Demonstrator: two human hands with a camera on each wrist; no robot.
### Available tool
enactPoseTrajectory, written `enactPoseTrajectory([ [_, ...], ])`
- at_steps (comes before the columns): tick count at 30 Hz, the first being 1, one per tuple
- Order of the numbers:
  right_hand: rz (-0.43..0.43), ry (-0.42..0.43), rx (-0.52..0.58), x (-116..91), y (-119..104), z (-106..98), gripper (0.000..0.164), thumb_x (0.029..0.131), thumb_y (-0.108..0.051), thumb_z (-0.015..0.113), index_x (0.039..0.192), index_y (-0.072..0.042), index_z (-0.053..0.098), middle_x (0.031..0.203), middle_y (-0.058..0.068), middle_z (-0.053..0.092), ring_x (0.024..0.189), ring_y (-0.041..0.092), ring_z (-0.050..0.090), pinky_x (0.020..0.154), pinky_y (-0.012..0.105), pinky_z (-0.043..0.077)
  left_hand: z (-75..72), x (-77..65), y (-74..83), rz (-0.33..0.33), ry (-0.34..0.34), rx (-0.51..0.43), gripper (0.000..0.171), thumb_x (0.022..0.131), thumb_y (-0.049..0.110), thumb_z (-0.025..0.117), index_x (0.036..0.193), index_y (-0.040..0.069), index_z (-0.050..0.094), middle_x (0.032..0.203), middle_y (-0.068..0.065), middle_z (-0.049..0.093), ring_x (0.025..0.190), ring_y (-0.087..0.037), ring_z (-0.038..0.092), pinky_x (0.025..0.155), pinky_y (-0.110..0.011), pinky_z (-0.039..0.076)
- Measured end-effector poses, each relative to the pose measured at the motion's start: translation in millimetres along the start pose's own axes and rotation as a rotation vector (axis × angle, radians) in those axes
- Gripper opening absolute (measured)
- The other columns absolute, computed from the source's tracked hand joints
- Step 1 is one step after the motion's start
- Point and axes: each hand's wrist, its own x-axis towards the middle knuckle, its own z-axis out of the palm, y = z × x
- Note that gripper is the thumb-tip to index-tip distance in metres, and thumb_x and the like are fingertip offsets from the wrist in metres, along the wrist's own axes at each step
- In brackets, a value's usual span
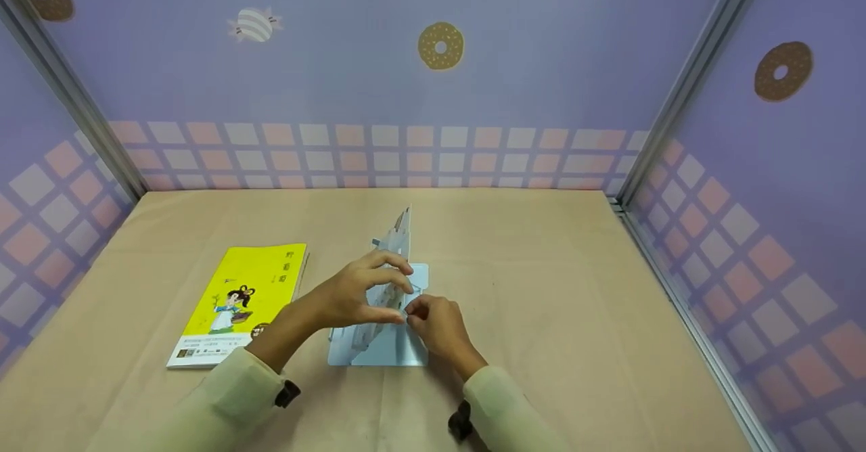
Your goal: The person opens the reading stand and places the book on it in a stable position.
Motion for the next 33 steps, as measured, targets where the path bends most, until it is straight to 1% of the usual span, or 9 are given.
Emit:
enactPoseTrajectory([
  [8, -0.032, -0.009, -0.028, 0.5, 1.8, -4.3, 0.017, 0.092, -0.019, 0.074, 0.081, -0.009, 0.066, 0.069, -0.008, 0.053, 0.062, 0.008, 0.049, 0.054, 0.022, 0.037, 7.2, 4.9, -0.5, -0.018, -0.034, -0.013, 0.036, 0.088, 0.03, 0.08, 0.118, 0.014, 0.07, 0.139, -0.004, 0.056, 0.13, -0.02, 0.053, 0.107, -0.038, 0.049],
  [13, -0.023, 0.002, -0.008, -3.1, 0.2, -6.4, 0.01, 0.092, -0.017, 0.073, 0.093, -0.007, 0.07, 0.078, -0.003, 0.064, 0.068, 0.011, 0.054, 0.059, 0.025, 0.044, 8.0, 5.1, -1.5, -0.018, -0.045, -0.038, 0.038, 0.09, 0.029, 0.078, 0.125, 0.016, 0.069, 0.142, -0.003, 0.055, 0.132, -0.021, 0.052, 0.106, -0.038, 0.05],
  [17, 0.008, 0.031, 0.022, -11.0, -4.3, -8.1, 0.016, 0.091, -0.011, 0.072, 0.105, -0.005, 0.072, 0.09, 0.004, 0.074, 0.079, 0.012, 0.065, 0.068, 0.028, 0.055, 4.7, 5.0, -5.1, -0.03, -0.045, -0.056, 0.041, 0.095, 0.028, 0.072, 0.134, 0.019, 0.065, 0.146, -0.002, 0.056, 0.136, -0.021, 0.052, 0.109, -0.039, 0.049],
  [20, 0.047, 0.035, 0.073, -19.2, -9.6, -9.8, 0.022, 0.091, -0.008, 0.071, 0.112, -0.004, 0.071, 0.095, 0.006, 0.076, 0.082, 0.014, 0.069, 0.071, 0.028, 0.057, 0.5, 7.7, -11.2, -0.079, 0.005, -0.061, 0.04, 0.099, 0.028, 0.067, 0.138, 0.018, 0.063, 0.144, -0.004, 0.057, 0.135, -0.022, 0.054, 0.111, -0.041, 0.047],
  [23, 0.105, 0.003, 0.137, -28.8, -16.1, -10.6, 0.024, 0.092, -0.008, 0.07, 0.115, -0.004, 0.07, 0.095, 0.005, 0.073, 0.08, 0.015, 0.065, 0.069, 0.026, 0.056, -2.7, 11.7, -20.8, -0.179, 0.092, -0.066, 0.039, 0.1, 0.025, 0.064, 0.138, 0.016, 0.062, 0.14, -0.006, 0.059, 0.13, -0.023, 0.057, 0.109, -0.04, 0.049],
  [26, 0.141, -0.031, 0.182, -38.6, -22.7, -7.5, 0.016, 0.09, -0.007, 0.071, 0.107, -0.005, 0.069, 0.092, 0.004, 0.069, 0.081, 0.016, 0.061, 0.07, 0.023, 0.053, -4.5, 15.7, -32.8, -0.282, 0.17, -0.097, 0.037, 0.101, 0.021, 0.063, 0.137, 0.012, 0.062, 0.137, -0.008, 0.059, 0.127, -0.026, 0.059, 0.106, -0.037, 0.052],
  [28, 0.145, -0.049, 0.214, -45.3, -28.5, -3.8, 0.012, 0.09, -0.009, 0.072, 0.1, -0.006, 0.067, 0.089, 0.004, 0.066, 0.081, 0.016, 0.059, 0.069, 0.022, 0.051, -5.3, 17.5, -38.6, -0.31, 0.212, -0.116, 0.035, 0.101, 0.017, 0.062, 0.135, 0.011, 0.063, 0.136, -0.008, 0.06, 0.127, -0.026, 0.059, 0.105, -0.036, 0.053],
  [31, 0.133, -0.073, 0.273, -54.4, -39.1, 0.7, 0.014, 0.089, -0.013, 0.073, 0.096, -0.005, 0.065, 0.089, 0.005, 0.065, 0.08, 0.015, 0.057, 0.067, 0.02, 0.049, -5.0, 20.5, -40.7, -0.274, 0.226, -0.118, 0.03, 0.101, 0.015, 0.062, 0.131, 0.012, 0.067, 0.133, -0.006, 0.062, 0.128, -0.023, 0.06, 0.105, -0.034, 0.052],
  [33, 0.138, -0.082, 0.32, -59.0, -46.0, 1.8, 0.018, 0.089, -0.016, 0.074, 0.099, -0.004, 0.065, 0.09, 0.006, 0.064, 0.081, 0.015, 0.057, 0.067, 0.019, 0.049, -3.6, 24.5, -37.2, -0.187, 0.213, -0.087, 0.027, 0.1, 0.014, 0.064, 0.126, 0.013, 0.07, 0.13, -0.006, 0.064, 0.127, -0.022, 0.06, 0.107, -0.034, 0.051],
])
